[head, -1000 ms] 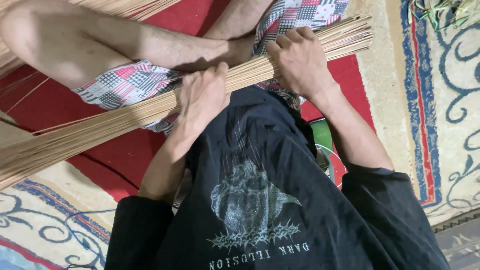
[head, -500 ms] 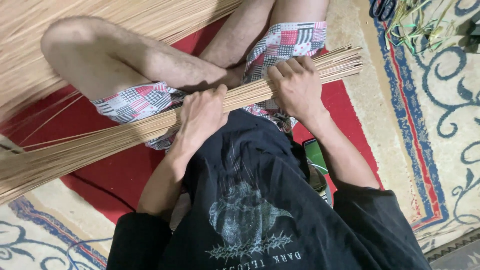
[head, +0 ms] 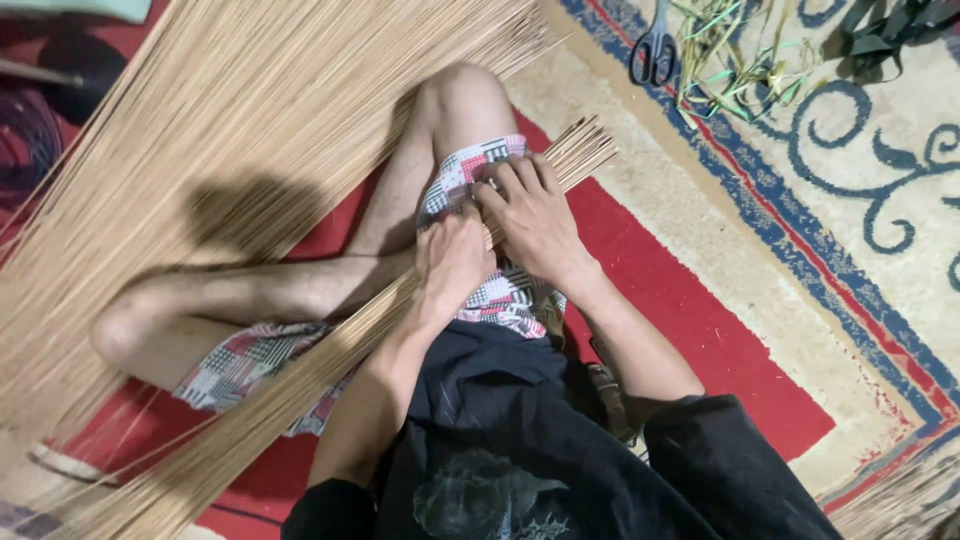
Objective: Gathering, aligning, and tying a large number of thin wooden sticks into a bundle.
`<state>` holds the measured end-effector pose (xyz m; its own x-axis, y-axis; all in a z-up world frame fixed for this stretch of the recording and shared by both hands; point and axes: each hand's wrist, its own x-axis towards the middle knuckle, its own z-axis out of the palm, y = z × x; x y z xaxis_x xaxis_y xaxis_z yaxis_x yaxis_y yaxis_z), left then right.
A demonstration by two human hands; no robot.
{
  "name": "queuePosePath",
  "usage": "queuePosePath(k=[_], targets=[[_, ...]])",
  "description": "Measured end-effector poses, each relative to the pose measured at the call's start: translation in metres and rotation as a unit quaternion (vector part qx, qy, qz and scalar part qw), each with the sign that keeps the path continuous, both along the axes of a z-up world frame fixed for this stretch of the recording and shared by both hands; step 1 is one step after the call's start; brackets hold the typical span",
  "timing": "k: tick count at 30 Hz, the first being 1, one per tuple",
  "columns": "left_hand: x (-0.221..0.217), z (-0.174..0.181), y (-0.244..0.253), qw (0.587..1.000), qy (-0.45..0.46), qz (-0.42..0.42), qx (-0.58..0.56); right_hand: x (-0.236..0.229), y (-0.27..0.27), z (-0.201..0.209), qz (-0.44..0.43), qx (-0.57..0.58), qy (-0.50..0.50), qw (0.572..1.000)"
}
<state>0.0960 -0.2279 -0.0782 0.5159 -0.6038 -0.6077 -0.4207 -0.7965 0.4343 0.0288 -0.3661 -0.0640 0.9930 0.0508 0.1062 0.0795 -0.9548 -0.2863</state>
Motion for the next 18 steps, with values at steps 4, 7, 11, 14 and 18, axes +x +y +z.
queuePosePath(k=[4, 7, 11, 14, 18], targets=[[0.019, 0.022, -0.033, 1.0, 0.014, -0.021, -0.005, -0.003, -0.067, 0.002, -0.07, 0.159, 0.004, 0.985], [0.032, 0.046, -0.061, 0.999, 0.039, 0.004, -0.008, -0.002, -0.122, -0.025, -0.139, 0.274, -0.087, 0.948], [0.044, 0.013, -0.086, 0.999, 0.032, 0.02, -0.003, 0.007, -0.191, -0.095, -0.368, 0.426, -0.187, 0.805], [0.06, -0.006, -0.107, 0.999, 0.016, 0.034, -0.004, 0.007, -0.233, -0.149, -0.537, 0.34, -0.159, 0.756], [0.079, -0.003, -0.129, 0.998, 0.027, 0.053, 0.004, -0.007, -0.252, -0.196, -0.639, 0.166, -0.095, 0.745]])
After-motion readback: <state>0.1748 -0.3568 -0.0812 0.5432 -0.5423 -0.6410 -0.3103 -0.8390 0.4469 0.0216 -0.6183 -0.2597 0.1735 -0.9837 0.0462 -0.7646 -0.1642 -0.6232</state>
